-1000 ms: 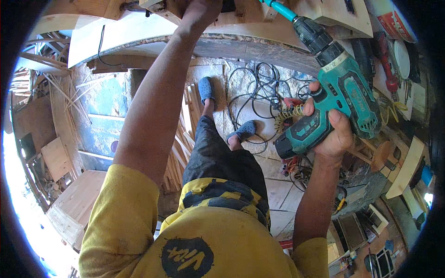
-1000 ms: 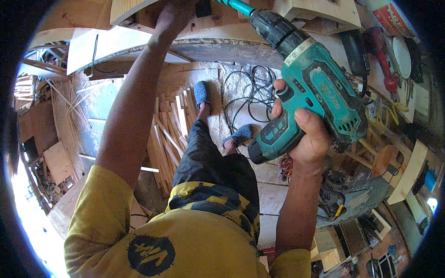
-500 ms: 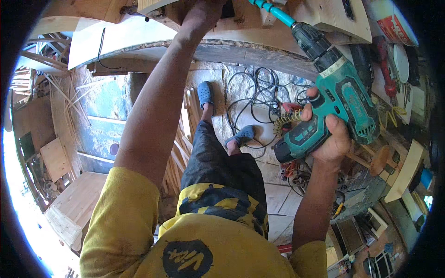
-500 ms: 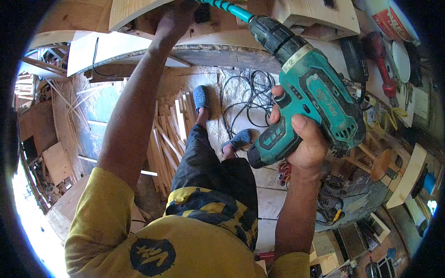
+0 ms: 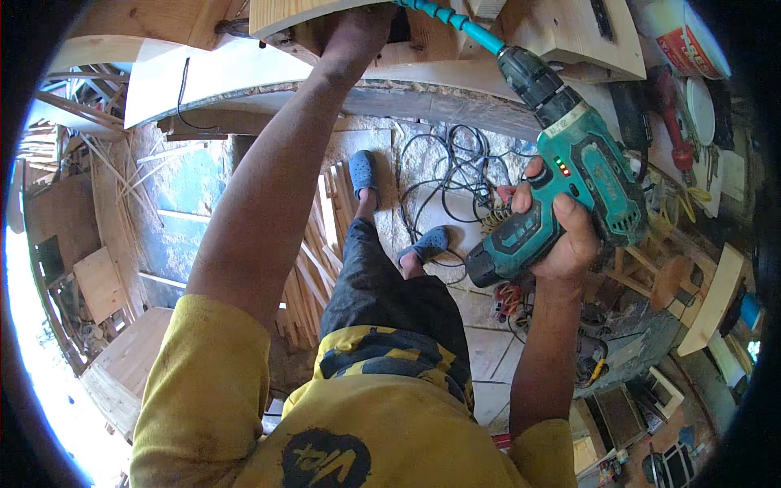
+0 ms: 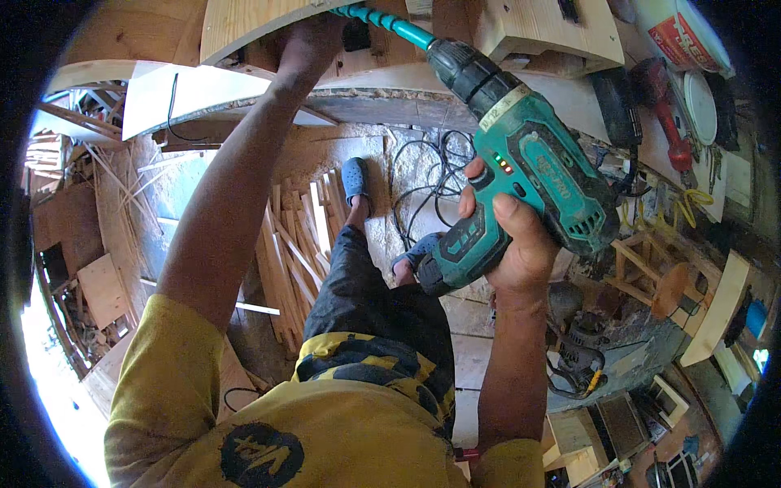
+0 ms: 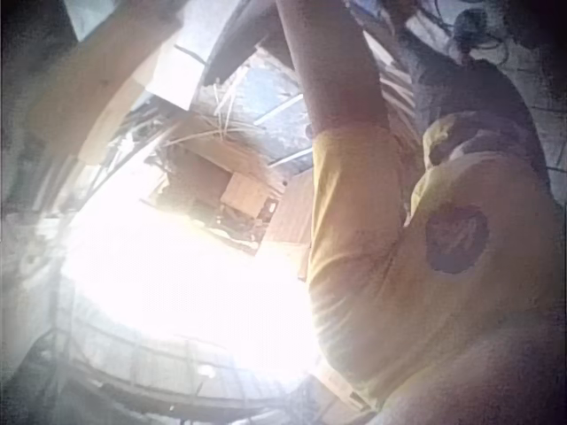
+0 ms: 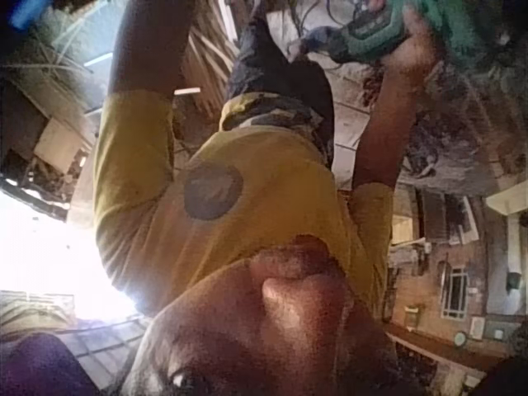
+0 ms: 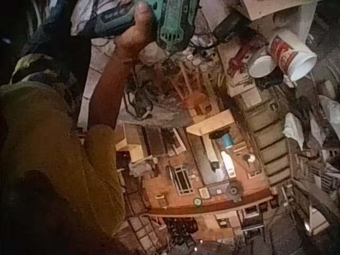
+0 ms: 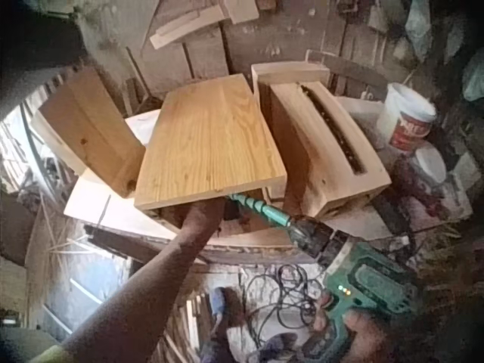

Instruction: Assemble small wooden boxes by drilling screws into the wooden panels.

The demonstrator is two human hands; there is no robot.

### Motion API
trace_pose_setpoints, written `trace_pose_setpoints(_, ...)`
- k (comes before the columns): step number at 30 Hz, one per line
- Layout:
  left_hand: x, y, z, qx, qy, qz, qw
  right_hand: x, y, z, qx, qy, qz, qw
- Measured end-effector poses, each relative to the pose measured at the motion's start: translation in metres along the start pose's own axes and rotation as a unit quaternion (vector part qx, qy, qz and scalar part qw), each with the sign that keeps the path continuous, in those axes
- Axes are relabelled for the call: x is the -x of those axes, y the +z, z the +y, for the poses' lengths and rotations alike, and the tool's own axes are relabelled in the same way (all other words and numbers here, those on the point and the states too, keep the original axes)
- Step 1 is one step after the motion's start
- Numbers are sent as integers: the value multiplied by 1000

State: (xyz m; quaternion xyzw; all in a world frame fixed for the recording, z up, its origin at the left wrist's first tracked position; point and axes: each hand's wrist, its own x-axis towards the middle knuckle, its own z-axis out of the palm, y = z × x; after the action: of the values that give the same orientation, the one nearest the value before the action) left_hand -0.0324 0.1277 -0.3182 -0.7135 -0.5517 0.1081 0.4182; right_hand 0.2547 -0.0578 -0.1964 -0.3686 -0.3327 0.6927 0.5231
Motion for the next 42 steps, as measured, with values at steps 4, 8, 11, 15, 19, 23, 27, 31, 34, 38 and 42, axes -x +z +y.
trace_pose_setpoints(4, 5, 10, -5, 74, 8, 46, 996, 2, 3, -3, -2, 3, 3, 1000)
trace_pose_setpoints(8, 18, 27, -1, 282, -56, -27, 957, 6, 6, 2, -33, 23, 12, 999)
trace_pose_setpoints(11, 14, 30, 0, 286, -53, 25, 956, 9, 5, 5, -47, 33, 13, 998)
trace_pose_setpoints(15, 6, 20, 0, 120, 38, -1, 992, 8, 5, 0, -11, 19, 21, 1000)
trace_pose_setpoints(19, 3, 44, 17, 91, 25, -160, 983, 4, 6, 0, -2, 14, 10, 1000)
trace_pose_setpoints(23, 7, 35, 16, 96, 41, -112, 988, 2, 3, 0, 14, -2, 8, 1000)
trace_pose_setpoints(27, -1, 32, 13, 187, -40, 13, 982, -1, 2, -1, 6, -1, 20, 1000)
trace_pose_setpoints(31, -5, 18, 4, 11, 2, -49, 999, -3, -1, 1, -29, 16, 43, 999)
trace_pose_setpoints(34, -4, 29, 5, 132, -21, 2, 991, -3, 9, -2, -46, -5, 45, 998)
trace_pose_setpoints(38, -4, 16, 8, 76, -3, -68, 995, -3, -3, 5, -15, -15, -24, 999)
trace_pose_setpoints(42, 1, 16, 3, 95, -40, 88, 991, 0, -2, 2, 8, -2, -17, 1000)
